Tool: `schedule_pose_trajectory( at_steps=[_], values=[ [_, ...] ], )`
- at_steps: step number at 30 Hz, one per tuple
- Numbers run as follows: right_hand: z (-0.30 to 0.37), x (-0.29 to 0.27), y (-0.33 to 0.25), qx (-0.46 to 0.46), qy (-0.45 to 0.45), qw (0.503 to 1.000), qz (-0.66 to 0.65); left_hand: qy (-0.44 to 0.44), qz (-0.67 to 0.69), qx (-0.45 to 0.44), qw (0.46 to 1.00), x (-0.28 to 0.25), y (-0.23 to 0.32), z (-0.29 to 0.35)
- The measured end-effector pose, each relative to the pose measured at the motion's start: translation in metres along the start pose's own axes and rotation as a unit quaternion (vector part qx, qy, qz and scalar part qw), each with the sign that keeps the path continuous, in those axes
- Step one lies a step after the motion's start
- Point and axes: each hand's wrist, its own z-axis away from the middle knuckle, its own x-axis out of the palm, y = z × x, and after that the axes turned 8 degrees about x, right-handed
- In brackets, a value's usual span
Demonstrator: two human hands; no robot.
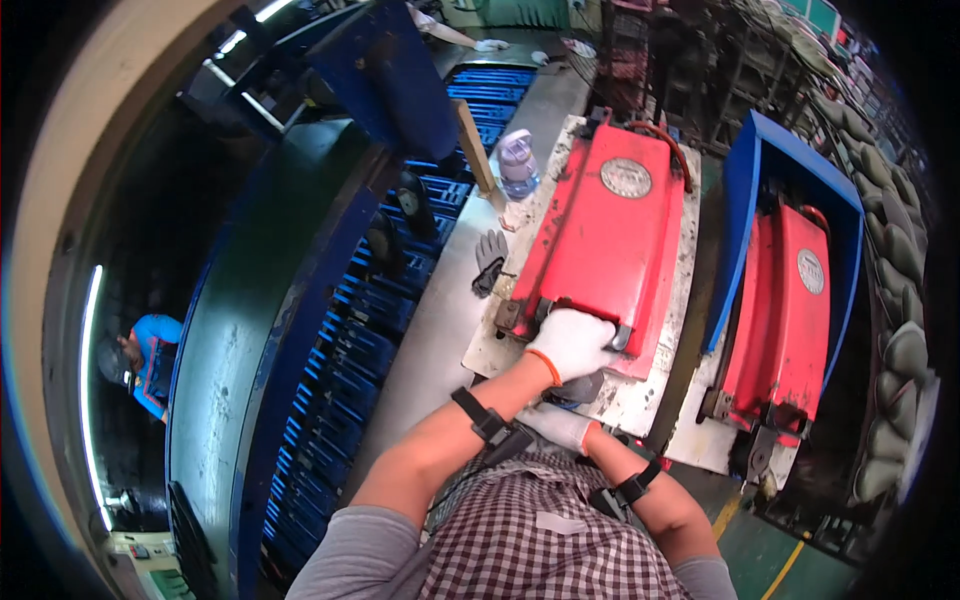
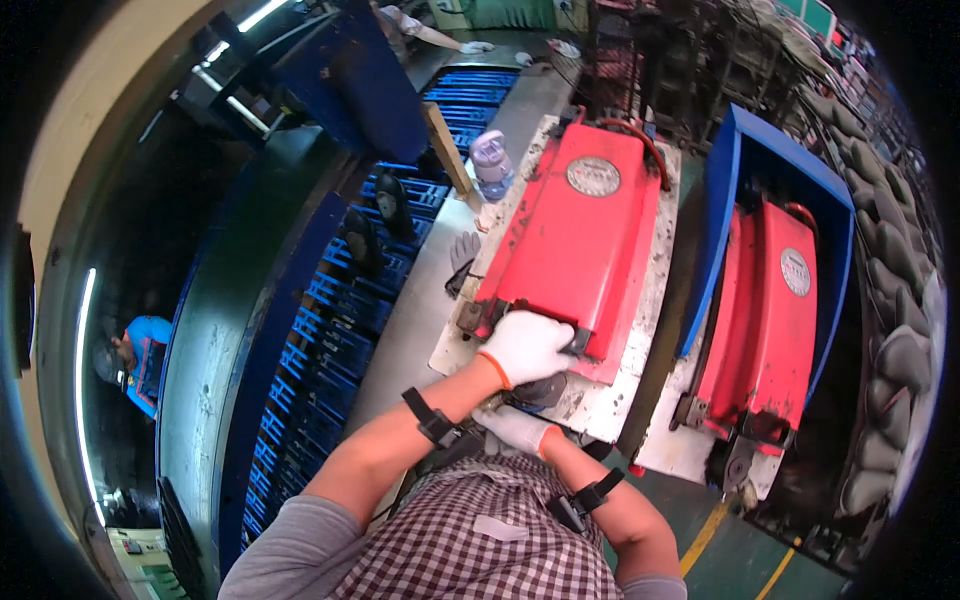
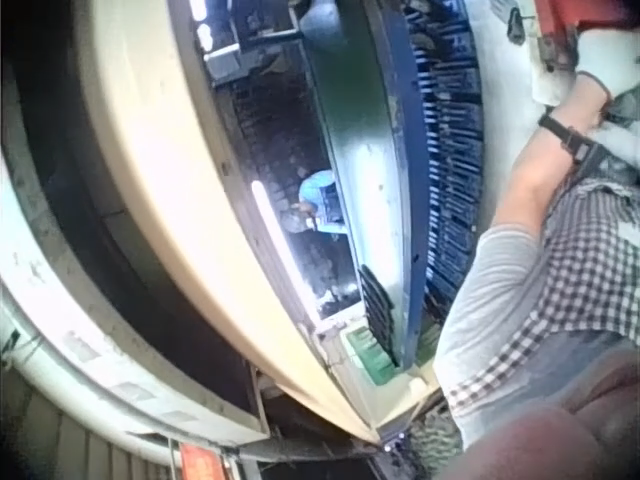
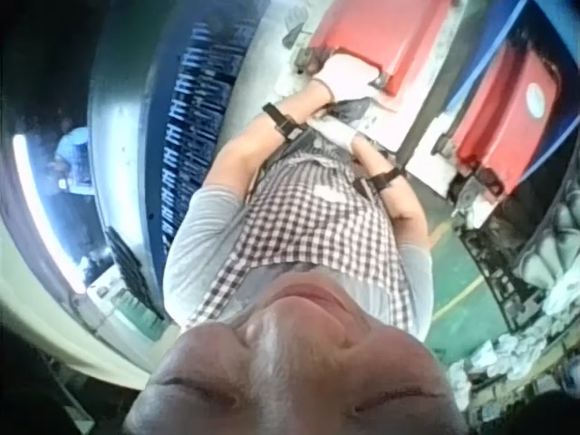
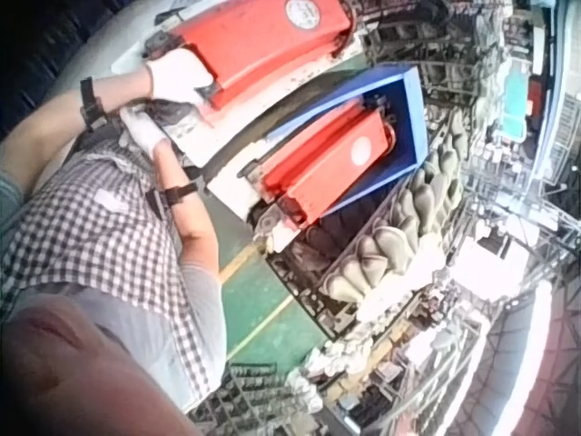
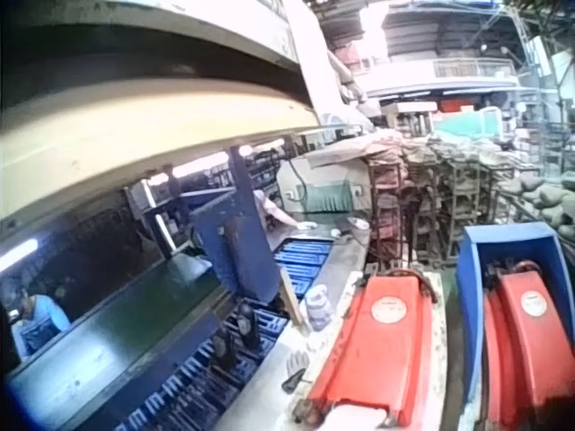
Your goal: Attaching and pressing shoe soles using a heat-press machine.
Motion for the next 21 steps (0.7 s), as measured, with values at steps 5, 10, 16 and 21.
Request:
schedule_pose_trajectory(
  at_steps=[5,10,16,21],
  values=[
    [0.053,-0.018,-0.005,-0.108,0.085,0.986,0.092,0.048,-0.031,0.047,0.997,-0.067,0.004,-0.007],
    [0.078,-0.058,-0.029,-0.243,0.266,0.929,-0.085,0.211,-0.126,0.158,0.956,-0.150,0.011,-0.043],
    [0.010,-0.116,-0.096,-0.173,0.703,0.671,0.159,0.481,-0.159,0.334,0.795,-0.184,-0.014,-0.076],
    [-0.018,-0.143,-0.130,0.002,0.696,0.691,0.197,0.387,-0.183,0.274,0.861,-0.184,-0.005,-0.038]
  ],
)
